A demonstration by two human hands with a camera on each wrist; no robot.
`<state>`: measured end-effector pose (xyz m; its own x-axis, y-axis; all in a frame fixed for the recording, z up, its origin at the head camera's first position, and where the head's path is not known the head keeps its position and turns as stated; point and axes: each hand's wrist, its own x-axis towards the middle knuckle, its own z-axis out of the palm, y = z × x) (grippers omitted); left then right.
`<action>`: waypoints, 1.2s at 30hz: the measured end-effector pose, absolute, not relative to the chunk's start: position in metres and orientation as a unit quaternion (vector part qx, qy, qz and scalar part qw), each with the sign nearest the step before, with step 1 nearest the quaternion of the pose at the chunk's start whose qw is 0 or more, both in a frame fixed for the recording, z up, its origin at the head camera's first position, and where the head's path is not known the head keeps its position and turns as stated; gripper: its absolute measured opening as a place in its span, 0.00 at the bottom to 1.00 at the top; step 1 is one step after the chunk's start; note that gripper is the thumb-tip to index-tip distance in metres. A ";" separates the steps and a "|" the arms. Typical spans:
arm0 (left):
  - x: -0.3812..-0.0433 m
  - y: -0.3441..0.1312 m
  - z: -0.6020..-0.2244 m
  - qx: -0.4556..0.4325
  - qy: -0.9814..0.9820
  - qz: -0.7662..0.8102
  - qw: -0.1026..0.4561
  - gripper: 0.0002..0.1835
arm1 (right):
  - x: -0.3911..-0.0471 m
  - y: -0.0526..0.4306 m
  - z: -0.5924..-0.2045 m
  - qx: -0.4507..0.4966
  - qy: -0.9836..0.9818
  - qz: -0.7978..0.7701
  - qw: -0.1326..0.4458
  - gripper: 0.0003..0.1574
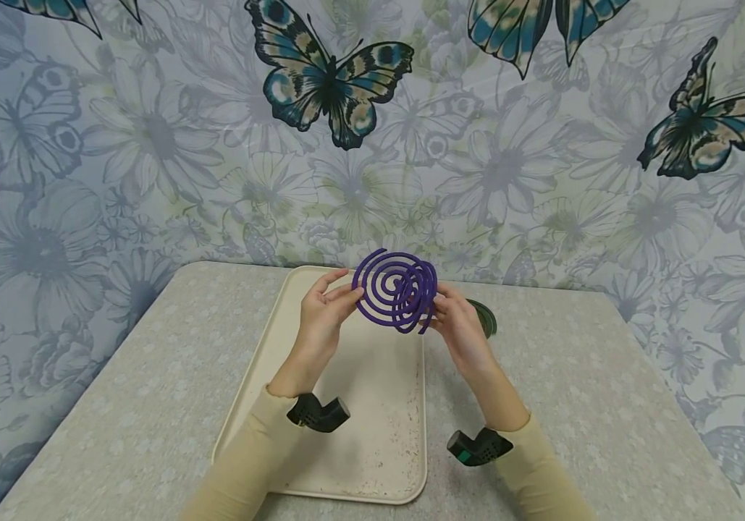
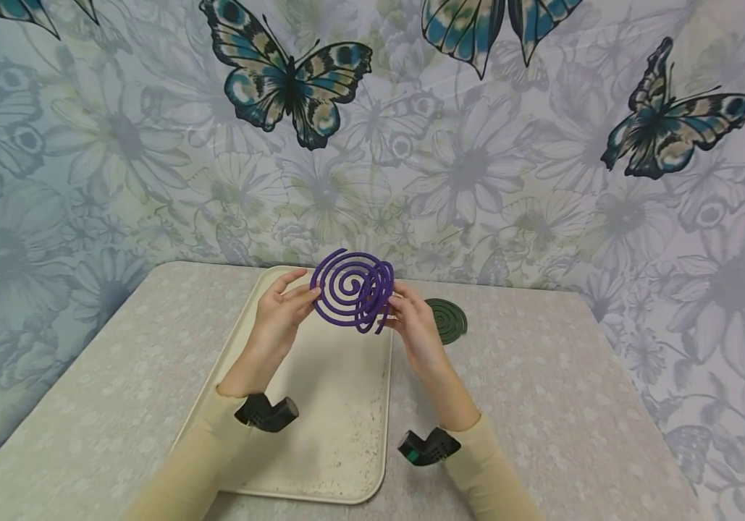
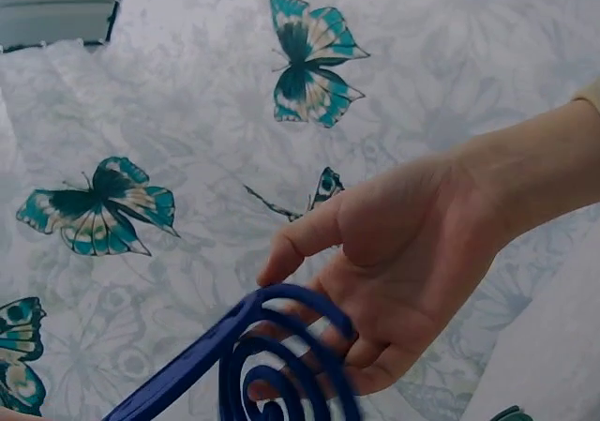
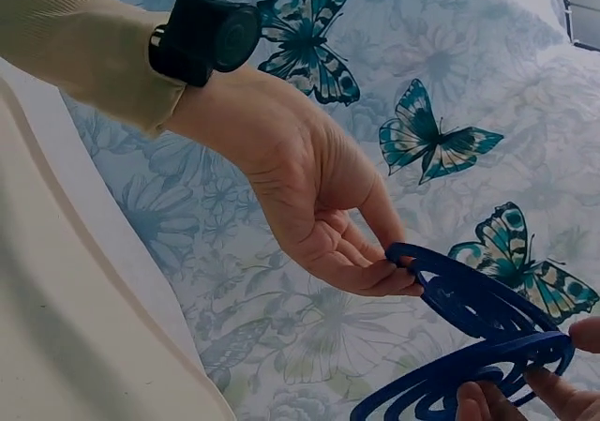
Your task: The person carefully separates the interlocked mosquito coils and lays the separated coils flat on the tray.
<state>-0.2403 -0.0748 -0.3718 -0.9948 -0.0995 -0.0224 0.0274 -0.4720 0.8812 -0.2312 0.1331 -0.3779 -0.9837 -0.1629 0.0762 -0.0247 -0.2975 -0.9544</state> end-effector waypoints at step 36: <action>-0.254 -0.086 -0.377 0.059 -0.492 -0.865 0.078 0.21 | -0.241 0.146 -0.378 0.041 0.468 -0.883 0.003 0.19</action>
